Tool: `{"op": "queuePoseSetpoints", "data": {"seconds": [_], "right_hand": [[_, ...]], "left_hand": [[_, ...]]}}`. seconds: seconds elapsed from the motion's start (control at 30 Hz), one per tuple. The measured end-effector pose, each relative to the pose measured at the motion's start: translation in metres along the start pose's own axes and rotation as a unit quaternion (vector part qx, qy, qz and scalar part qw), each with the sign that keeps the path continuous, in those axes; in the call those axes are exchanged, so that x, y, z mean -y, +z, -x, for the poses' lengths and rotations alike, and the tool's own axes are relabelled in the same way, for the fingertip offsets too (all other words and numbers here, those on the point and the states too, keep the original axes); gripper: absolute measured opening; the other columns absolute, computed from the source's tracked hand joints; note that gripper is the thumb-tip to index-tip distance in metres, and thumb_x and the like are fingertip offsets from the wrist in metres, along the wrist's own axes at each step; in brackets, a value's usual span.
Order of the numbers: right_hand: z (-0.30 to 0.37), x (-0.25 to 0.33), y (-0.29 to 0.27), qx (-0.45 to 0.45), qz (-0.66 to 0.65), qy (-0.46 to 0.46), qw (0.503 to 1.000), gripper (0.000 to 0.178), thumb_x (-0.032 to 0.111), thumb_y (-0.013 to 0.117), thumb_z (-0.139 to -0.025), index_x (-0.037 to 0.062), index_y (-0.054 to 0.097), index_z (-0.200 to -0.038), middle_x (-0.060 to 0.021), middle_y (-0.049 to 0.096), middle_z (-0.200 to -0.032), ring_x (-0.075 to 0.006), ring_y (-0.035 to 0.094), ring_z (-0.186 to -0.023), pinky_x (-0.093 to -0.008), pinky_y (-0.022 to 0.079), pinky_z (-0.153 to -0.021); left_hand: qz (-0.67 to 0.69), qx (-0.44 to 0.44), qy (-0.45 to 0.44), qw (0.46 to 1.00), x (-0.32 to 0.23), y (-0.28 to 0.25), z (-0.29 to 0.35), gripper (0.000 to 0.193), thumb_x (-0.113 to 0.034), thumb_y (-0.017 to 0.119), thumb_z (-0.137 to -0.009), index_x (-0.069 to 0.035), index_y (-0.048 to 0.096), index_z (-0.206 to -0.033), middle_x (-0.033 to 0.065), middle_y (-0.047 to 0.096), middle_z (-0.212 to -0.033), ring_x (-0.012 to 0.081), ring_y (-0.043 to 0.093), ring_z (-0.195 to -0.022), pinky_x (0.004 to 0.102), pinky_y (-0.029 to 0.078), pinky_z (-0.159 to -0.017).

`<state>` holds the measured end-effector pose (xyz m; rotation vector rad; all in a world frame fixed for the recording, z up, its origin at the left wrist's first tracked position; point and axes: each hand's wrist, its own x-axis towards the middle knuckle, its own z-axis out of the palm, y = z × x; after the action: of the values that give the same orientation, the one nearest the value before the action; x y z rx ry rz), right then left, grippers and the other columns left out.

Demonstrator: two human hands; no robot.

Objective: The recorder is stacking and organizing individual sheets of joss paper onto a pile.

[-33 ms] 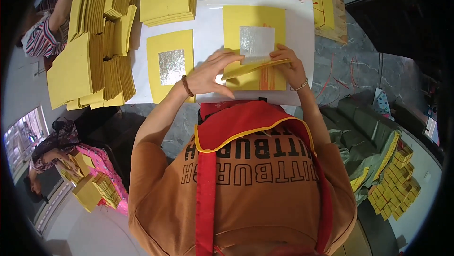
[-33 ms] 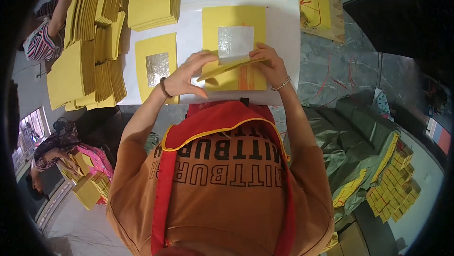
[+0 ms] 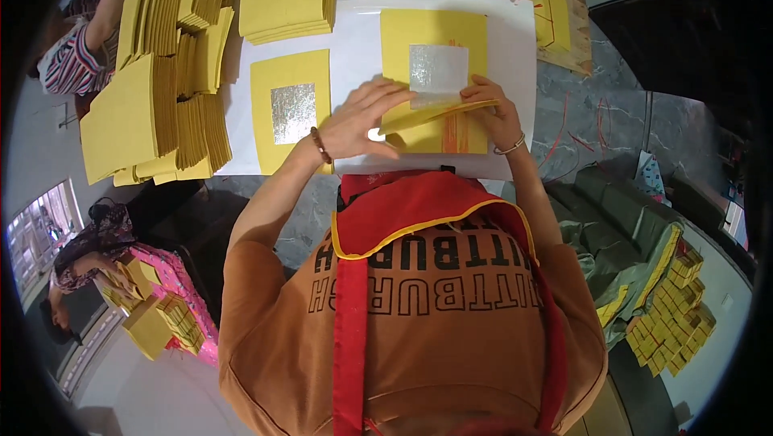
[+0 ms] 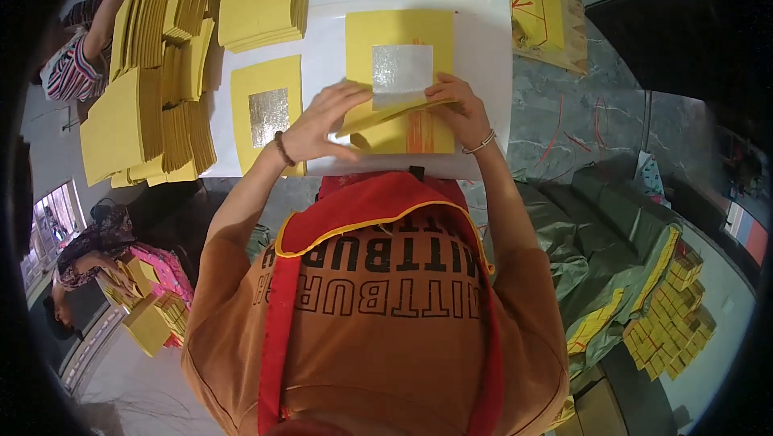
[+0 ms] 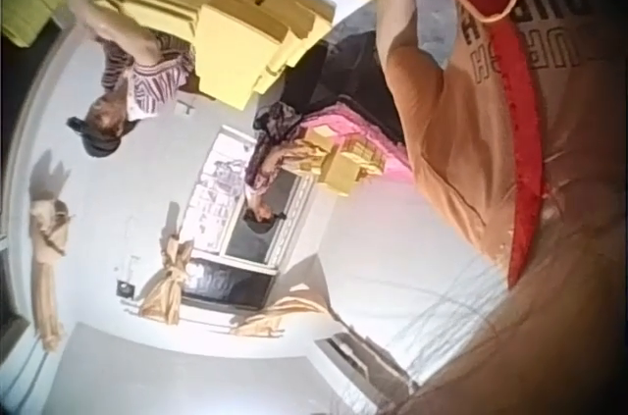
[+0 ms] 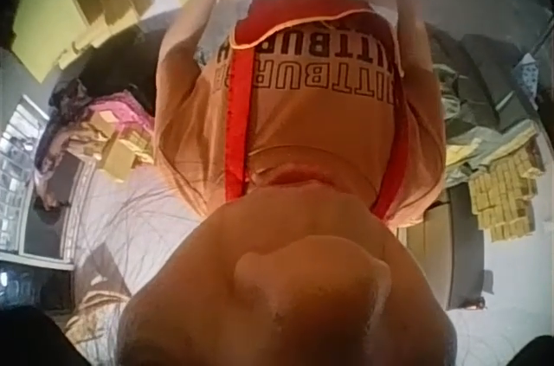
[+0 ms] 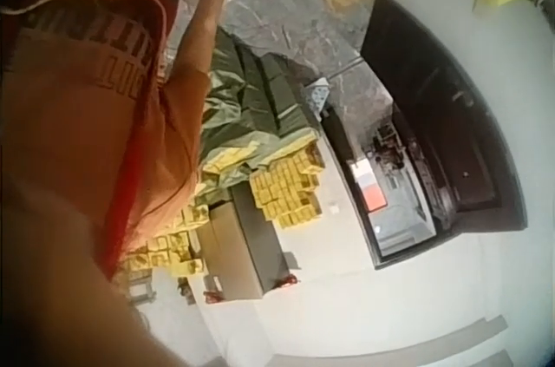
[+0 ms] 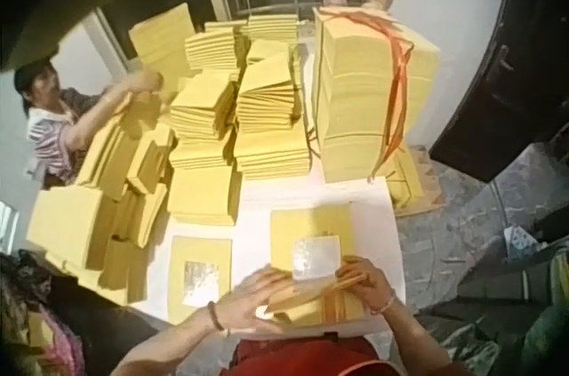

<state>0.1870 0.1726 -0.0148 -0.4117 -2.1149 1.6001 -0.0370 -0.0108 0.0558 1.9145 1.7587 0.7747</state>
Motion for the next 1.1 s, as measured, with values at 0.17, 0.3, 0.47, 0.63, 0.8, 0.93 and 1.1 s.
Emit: {"op": "queuePoseSetpoints", "data": {"seconds": [0.17,0.3,0.47,0.63,0.8,0.93,1.1], "right_hand": [[-0.009,0.018,-0.006,0.006,-0.01,-0.005,1.0,0.015,0.007,0.063,-0.074,0.0051,0.063,-0.089,-0.0089,0.063,-0.099,-0.0295,0.049,-0.111,-0.0415,0.031,-0.101],[-0.006,0.064,-0.016,0.028,0.164,-0.075,0.983,0.016,0.004,0.064,-0.069,0.0082,0.063,-0.085,-0.0047,0.064,-0.096,-0.0297,0.052,-0.108,-0.0396,0.037,-0.096],[0.007,0.064,-0.012,0.135,0.022,-0.052,0.989,0.018,0.007,0.064,-0.071,0.007,0.064,-0.089,-0.0062,0.065,-0.091,-0.027,0.06,-0.094,-0.0359,0.045,-0.081],[0.01,0.068,0.001,0.026,-0.005,0.185,0.982,0.02,0.011,0.062,-0.079,0.0016,0.061,-0.096,-0.0078,0.065,-0.086,-0.018,0.061,-0.081,-0.0284,0.046,-0.074],[-0.001,0.046,0.016,-0.093,-0.109,0.234,0.962,0.029,0.015,0.062,-0.081,-0.001,0.057,-0.105,-0.0068,0.064,-0.08,-0.0101,0.057,-0.074,-0.0231,0.045,-0.067],[-0.007,0.042,0.02,-0.175,0.015,0.206,0.963,0.039,0.019,0.066,-0.077,0.0051,0.055,-0.112,-0.0021,0.056,-0.067,-0.0084,0.049,-0.056,-0.0244,0.039,-0.051],[-0.009,0.033,0.023,-0.18,0.116,0.182,0.96,0.039,0.02,0.067,-0.075,0.0099,0.056,-0.112,-0.001,0.046,-0.059,-0.0091,0.038,-0.049,-0.0259,0.032,-0.046]], "left_hand": [[-0.148,-0.043,0.032,0.988,0.006,0.01,-0.003,0.039,-0.008,0.06,-0.071,-0.012,0.058,-0.11,0.0103,0.051,-0.117,0.0264,0.044,-0.113,0.0377,0.037,-0.091],[-0.201,-0.081,0.09,0.972,-0.013,-0.004,0.004,0.041,-0.003,0.052,-0.07,-0.013,0.059,-0.109,0.0079,0.055,-0.11,0.023,0.051,-0.101,0.0338,0.039,-0.081],[-0.039,-0.058,0.034,0.997,-0.013,0.015,0.024,0.027,-0.006,0.056,-0.07,-0.009,0.06,-0.095,0.01,0.061,-0.088,0.0233,0.057,-0.083,0.0343,0.043,-0.074],[0.1,-0.075,-0.269,0.955,-0.007,0.026,0.005,0.029,-0.029,0.053,-0.087,-0.001,0.059,-0.091,0.0195,0.054,-0.063,0.0368,0.054,-0.06,0.0437,0.043,-0.057],[0.171,-0.109,-0.325,0.924,-0.003,0.028,-0.015,0.03,-0.031,0.05,-0.088,-0.003,0.06,-0.096,0.0168,0.055,-0.061,0.0315,0.054,-0.056,0.039,0.043,-0.055],[0.249,-0.096,-0.378,0.887,0.002,0.029,-0.018,0.031,-0.03,0.05,-0.088,-0.005,0.059,-0.104,0.0133,0.057,-0.063,0.0235,0.053,-0.055,0.0348,0.042,-0.056],[0.247,-0.105,-0.381,0.885,0.008,0.032,-0.022,0.03,-0.03,0.051,-0.087,-0.004,0.06,-0.098,0.0099,0.054,-0.058,0.0193,0.05,-0.052,0.0334,0.04,-0.053]]}}
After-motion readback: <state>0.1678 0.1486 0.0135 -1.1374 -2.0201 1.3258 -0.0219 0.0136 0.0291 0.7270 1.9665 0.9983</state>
